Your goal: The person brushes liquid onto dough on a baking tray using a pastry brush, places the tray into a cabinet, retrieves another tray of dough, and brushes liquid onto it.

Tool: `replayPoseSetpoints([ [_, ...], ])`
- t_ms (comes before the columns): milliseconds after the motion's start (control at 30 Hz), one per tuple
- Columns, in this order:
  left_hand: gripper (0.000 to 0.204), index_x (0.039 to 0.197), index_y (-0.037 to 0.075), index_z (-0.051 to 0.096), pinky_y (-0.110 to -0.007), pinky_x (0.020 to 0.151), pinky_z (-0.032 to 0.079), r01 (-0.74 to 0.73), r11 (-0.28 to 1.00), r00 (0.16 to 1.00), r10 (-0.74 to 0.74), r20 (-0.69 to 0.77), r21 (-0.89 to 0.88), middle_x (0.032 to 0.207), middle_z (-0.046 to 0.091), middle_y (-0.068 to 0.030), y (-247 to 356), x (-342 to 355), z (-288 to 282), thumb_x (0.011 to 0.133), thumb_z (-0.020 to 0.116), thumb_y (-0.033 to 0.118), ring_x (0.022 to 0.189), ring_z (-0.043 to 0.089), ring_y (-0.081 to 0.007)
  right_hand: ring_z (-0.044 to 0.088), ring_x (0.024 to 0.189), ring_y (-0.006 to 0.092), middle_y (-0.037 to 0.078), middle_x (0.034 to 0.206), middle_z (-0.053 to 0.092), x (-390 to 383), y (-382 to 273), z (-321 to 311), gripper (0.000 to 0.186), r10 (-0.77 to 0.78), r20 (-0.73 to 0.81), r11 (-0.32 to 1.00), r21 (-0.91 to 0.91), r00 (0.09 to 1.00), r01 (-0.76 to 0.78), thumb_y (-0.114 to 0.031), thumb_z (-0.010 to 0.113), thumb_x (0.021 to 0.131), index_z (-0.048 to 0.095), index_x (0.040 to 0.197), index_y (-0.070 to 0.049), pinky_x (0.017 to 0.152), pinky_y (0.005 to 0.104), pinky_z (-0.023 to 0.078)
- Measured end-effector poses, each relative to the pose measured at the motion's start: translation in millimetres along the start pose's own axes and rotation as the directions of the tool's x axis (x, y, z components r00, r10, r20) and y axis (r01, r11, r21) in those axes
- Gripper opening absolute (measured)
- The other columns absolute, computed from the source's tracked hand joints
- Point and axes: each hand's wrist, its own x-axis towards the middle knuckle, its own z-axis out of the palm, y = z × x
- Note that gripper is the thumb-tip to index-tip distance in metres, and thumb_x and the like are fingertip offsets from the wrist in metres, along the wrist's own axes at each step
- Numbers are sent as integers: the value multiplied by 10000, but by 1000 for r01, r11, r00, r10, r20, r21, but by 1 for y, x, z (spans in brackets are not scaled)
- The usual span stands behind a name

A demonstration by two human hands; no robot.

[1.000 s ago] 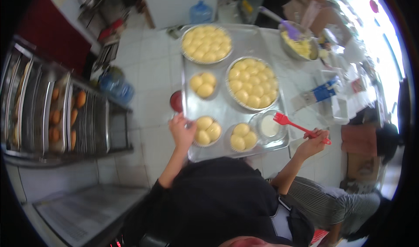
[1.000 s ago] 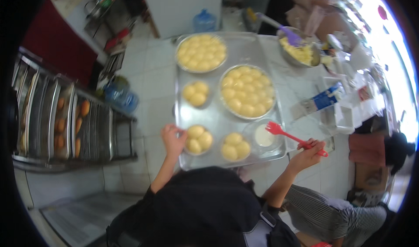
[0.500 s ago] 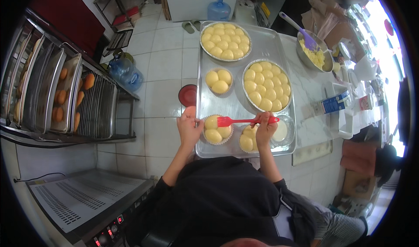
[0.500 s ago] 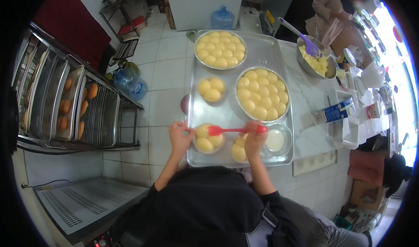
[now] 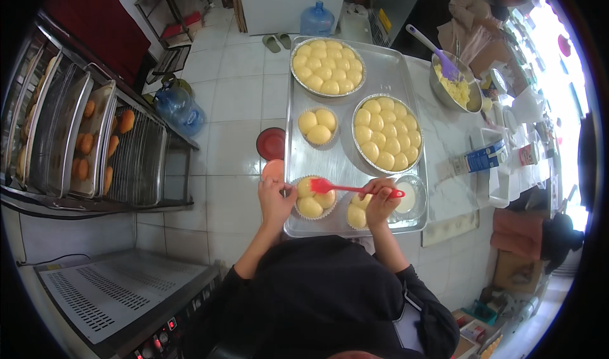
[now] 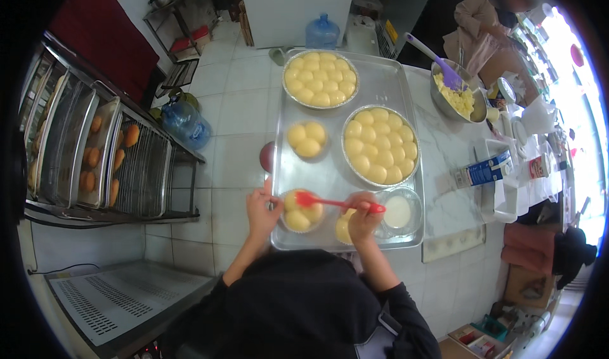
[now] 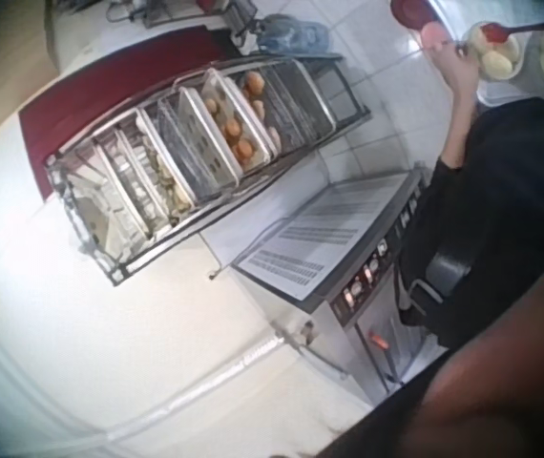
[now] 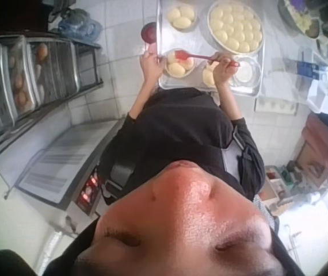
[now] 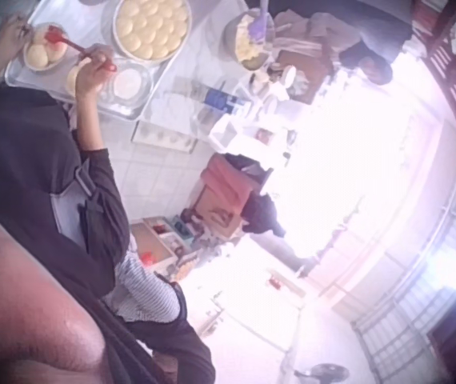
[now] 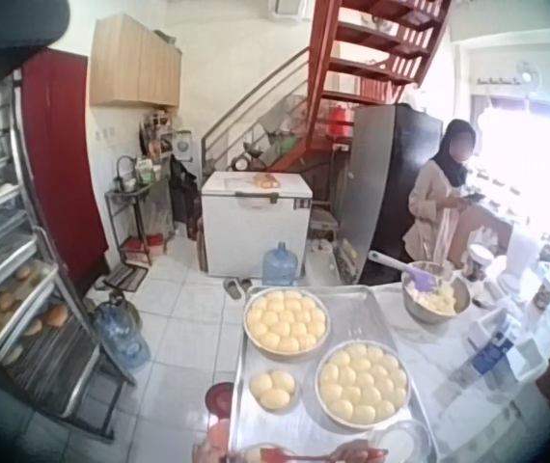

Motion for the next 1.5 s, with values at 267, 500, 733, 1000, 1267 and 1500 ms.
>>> replayPoseSetpoints([
  [267,132,571,33,565,-332,665,370,6,1000,999,-6,-35,-13,736,470,-61,3,-2,-4,589,659,123,743,432,-239,470,469,114,67,574,483,9,-1,-5,363,-28,1,990,-142,1000,28,-330,408,860,436,708,-2,436,224,388],
  [500,127,572,36,569,-323,672,369,-10,1000,1000,10,-10,-29,749,471,-54,8,-2,-5,579,665,119,751,430,-234,471,396,147,105,592,461,-6,7,2,401,85,103,964,-262,991,-55,-376,379,857,378,689,-13,371,245,411],
  [733,114,583,44,584,-331,678,368,20,999,1000,-20,-12,-33,748,471,-65,2,-9,-7,580,665,124,751,431,-244,483,412,140,92,577,472,-15,10,8,374,5,50,968,-252,999,8,-349,396,862,405,700,-11,390,242,410],
  [1000,112,577,48,587,-337,675,371,38,999,997,-37,69,-15,747,473,-70,-7,-11,-9,581,663,130,761,429,-252,501,421,127,52,536,481,-12,10,8,377,2,-18,948,-318,1000,-7,-335,411,863,430,688,-1,409,233,412],
  [1267,100,592,43,596,-336,684,378,0,999,989,-6,147,37,757,475,-76,1,-10,-19,587,654,125,759,425,-253,510,420,143,75,533,482,0,8,5,340,51,-117,967,-243,992,-78,-283,401,877,421,691,1,403,243,418],
  [1500,95,605,65,605,-342,674,371,-36,999,989,34,145,18,768,485,-68,-2,-5,-20,583,656,142,764,433,-260,492,410,141,90,555,470,-19,10,0,383,-47,238,949,-292,970,117,-316,361,883,392,668,1,383,244,411],
])
